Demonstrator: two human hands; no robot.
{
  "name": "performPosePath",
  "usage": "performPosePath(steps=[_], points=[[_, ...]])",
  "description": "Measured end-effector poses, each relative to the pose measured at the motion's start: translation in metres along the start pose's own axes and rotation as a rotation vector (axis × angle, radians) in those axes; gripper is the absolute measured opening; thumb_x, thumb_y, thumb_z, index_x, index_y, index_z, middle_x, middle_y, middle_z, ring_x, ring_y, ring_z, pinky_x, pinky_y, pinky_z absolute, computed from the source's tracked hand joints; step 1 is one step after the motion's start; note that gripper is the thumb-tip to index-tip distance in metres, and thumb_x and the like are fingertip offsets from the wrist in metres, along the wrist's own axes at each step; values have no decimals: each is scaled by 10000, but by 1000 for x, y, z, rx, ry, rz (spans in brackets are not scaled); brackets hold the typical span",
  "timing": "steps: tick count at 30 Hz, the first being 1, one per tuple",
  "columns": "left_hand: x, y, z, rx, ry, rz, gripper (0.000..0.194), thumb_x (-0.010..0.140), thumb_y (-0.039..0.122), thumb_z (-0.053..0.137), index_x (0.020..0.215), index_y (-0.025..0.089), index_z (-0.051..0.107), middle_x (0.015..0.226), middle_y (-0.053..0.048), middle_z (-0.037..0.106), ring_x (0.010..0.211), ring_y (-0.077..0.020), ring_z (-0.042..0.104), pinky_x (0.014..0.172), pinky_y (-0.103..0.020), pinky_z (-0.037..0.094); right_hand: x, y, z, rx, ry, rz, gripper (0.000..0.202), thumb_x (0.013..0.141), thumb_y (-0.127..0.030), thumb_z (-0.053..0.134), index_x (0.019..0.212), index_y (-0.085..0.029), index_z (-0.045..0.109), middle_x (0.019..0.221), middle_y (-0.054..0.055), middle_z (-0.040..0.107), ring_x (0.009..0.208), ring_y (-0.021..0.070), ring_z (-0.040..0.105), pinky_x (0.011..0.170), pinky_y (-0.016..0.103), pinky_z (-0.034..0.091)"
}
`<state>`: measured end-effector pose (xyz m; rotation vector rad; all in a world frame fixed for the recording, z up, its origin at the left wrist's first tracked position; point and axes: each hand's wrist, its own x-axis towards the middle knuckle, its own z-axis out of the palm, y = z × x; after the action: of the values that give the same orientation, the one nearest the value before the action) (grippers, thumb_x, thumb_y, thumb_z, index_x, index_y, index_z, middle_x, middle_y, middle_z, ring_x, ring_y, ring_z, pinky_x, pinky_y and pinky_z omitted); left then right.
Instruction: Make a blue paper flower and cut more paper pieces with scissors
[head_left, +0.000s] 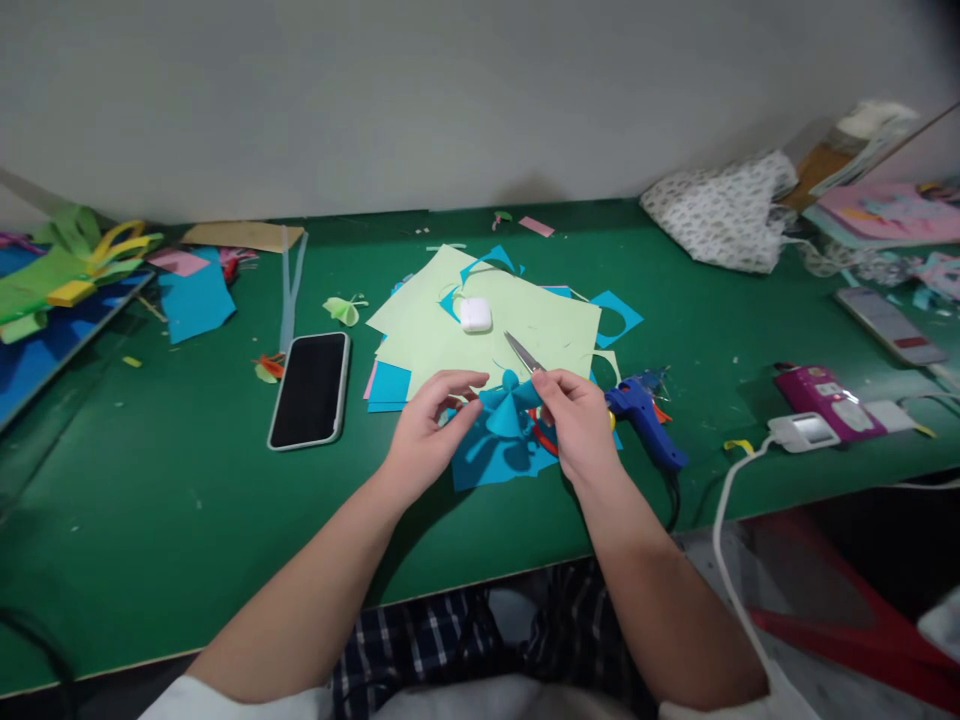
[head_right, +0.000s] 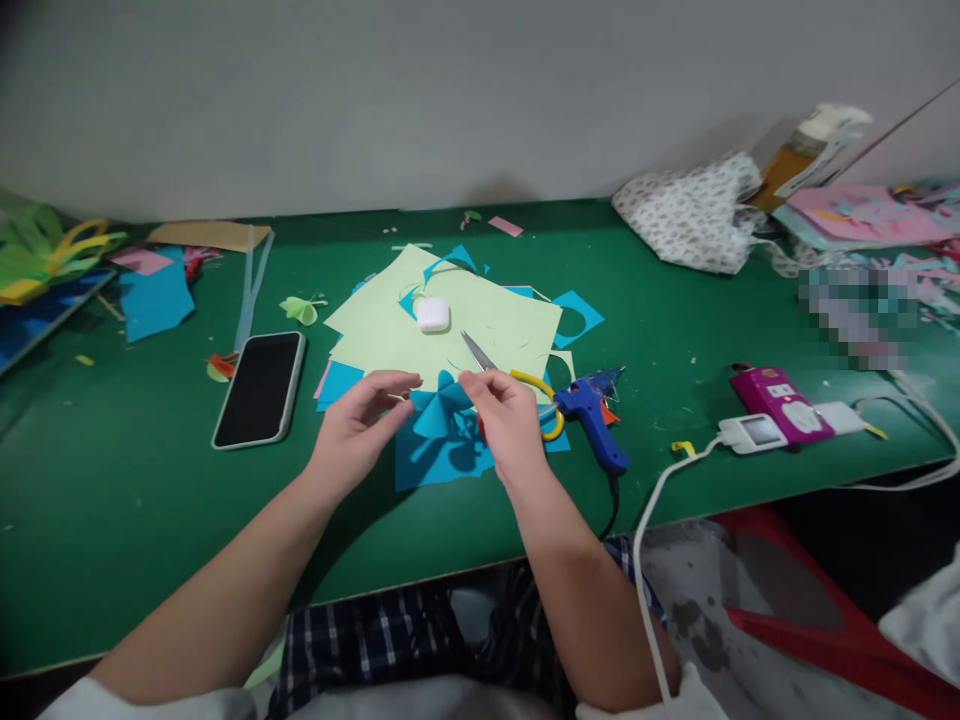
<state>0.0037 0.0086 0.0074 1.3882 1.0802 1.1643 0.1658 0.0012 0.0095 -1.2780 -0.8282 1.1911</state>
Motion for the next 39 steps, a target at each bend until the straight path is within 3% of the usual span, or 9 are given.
performPosePath(steps=[4,9,13,20,26,29,32,36,39], points=[[1,-2,-2,-217,-44,-212,256,806,374,582,992,214,654,797,-29,622,691,-138,563,658,-264,458,0,1,-1,-41,-98,-73,286,703,-448,670,587,-196,598,484,-59,430,458,77,340,442,223,247],[3,-1,-4,-229,-109,-344,275,774,402,622,965,207,655,735,-13,595,637,-124,555,597,-244,452,0,1,-4,-162,-189,-103,262,745,-430,638,622,-205,589,518,-59,444,459,79,331,442,224,247],[4,-3,-5,-304,-152,-389,202,744,377,662,753,181,613,646,19,541,576,-104,518,566,-237,424,-1,-1,-5,-302,-173,-224,249,776,-390,619,612,-209,575,577,-42,494,509,93,387,497,235,301],[3,-3,-7,-369,-270,-500,211,727,360,683,711,168,595,656,24,544,595,-95,520,572,-227,386,-1,3,-5,-437,-184,-364,222,802,-391,596,661,-220,592,677,-16,553,653,127,489,600,257,370],[4,-8,-7,-300,-176,-445,201,703,346,704,670,172,607,655,33,530,579,-72,473,552,-205,381,-1,0,-6,-370,-182,-385,223,823,-372,567,678,-204,592,732,-3,576,722,133,524,641,257,403],[5,-11,-7,-180,-70,-332,198,699,360,699,691,178,621,640,28,542,563,-80,476,534,-213,390,0,0,-5,-335,-79,-334,211,835,-382,541,752,-202,614,780,5,597,708,125,532,626,245,418],[3,-11,-7,91,56,-47,164,714,337,685,715,181,634,670,5,603,592,-106,521,550,-235,418,0,0,-5,-296,-14,-266,223,834,-414,533,840,-210,624,796,9,611,680,119,544,574,230,422],[0,-8,-6,524,120,475,57,752,239,666,753,182,656,757,-21,665,722,-135,593,677,-268,466,-1,1,-5,-260,-79,-278,210,819,-397,561,936,-233,619,790,2,614,705,119,568,584,228,439],[-1,-8,-6,650,115,705,83,740,205,683,815,180,659,793,-38,672,746,-146,601,701,-284,479,-1,2,-6,-203,-169,-301,276,768,-355,637,1026,-261,603,823,-7,618,765,117,580,611,219,452]])
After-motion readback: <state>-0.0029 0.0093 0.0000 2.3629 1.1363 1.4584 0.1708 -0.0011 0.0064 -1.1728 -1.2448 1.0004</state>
